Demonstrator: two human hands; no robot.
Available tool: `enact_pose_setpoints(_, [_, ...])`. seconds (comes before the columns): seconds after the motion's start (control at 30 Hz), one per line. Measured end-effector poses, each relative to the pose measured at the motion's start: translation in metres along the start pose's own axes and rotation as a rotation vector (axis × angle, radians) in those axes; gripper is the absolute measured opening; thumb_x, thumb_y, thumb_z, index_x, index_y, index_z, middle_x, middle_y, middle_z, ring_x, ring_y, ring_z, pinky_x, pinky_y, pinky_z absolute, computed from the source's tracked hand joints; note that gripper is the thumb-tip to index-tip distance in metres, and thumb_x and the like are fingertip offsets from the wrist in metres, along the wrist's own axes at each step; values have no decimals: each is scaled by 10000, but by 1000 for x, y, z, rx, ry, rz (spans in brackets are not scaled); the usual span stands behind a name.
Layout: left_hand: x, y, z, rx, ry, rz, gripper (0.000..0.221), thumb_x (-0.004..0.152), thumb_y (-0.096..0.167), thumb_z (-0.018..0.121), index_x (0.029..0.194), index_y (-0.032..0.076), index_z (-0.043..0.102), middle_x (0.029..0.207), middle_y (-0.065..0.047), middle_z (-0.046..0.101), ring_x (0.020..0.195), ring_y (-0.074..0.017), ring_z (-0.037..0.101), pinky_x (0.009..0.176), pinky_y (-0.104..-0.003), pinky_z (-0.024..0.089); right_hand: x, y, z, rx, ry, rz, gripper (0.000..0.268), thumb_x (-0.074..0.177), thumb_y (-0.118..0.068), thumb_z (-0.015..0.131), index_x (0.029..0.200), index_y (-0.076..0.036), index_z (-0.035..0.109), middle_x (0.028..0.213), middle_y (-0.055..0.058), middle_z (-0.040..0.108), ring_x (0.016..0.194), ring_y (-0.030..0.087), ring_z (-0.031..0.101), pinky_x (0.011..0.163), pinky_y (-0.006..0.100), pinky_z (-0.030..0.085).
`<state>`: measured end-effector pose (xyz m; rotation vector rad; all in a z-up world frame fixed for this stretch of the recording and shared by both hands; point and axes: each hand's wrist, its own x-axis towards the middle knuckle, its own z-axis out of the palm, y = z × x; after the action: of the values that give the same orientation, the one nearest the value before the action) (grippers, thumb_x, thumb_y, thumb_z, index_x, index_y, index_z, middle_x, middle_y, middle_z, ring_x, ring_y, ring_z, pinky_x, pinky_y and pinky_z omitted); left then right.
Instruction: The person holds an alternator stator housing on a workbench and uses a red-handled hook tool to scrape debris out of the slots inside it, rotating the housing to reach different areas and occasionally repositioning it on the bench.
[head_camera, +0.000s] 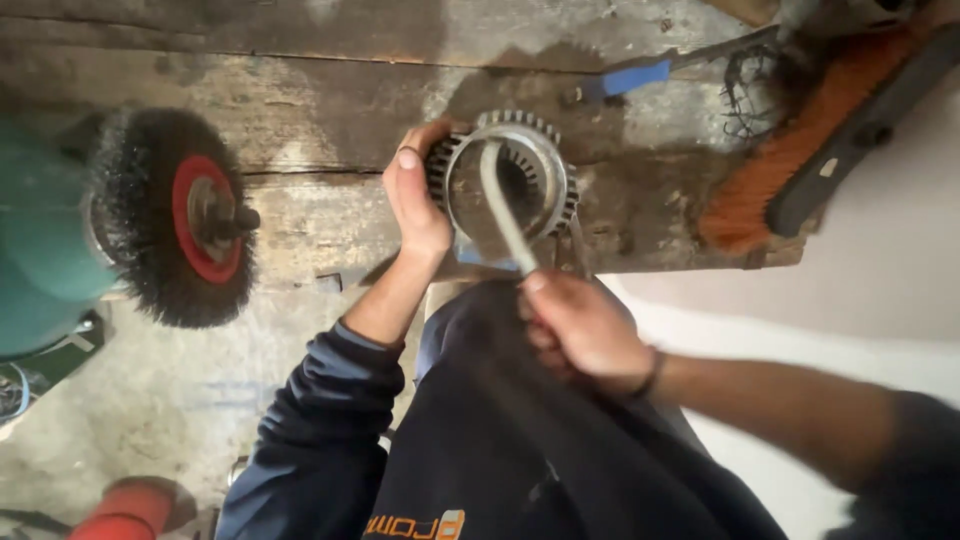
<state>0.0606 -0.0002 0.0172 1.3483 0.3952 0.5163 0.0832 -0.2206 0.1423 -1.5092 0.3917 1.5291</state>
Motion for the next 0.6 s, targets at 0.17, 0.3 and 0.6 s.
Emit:
enact_pose_setpoints(0.17, [1,5,-3,70,-12,61,744,1091,550,288,1169,-87,665,1164,-201,701,1104,-300,677,1021,-385,511,-43,-122,-43,-1154,29,21,360,994,-445,498,986,-151,705,604,-3,621,461,100,542,440,271,465])
enact_pose_setpoints(0.3, [0,2,2,-3,4,52,740,1091,551,289,1158,-79,670,1165,-198,704,1109,-305,675,1031,-391,509,-33,-143,-16,-1441,57,189,411,1015,-494,506,1018,-148,727,669,69,715,514,145,615,535,340,530])
enact_pose_setpoints(0.6, [-7,-9,8,-34,126,25,743,1099,551,279,1201,-83,652,1179,-184,685,1111,-279,660,1020,-375,510,-1,-10,28,128,-18,-47,392,1053,-459,488,864,-116,499,605,-36,453,469,88,444,417,259,387])
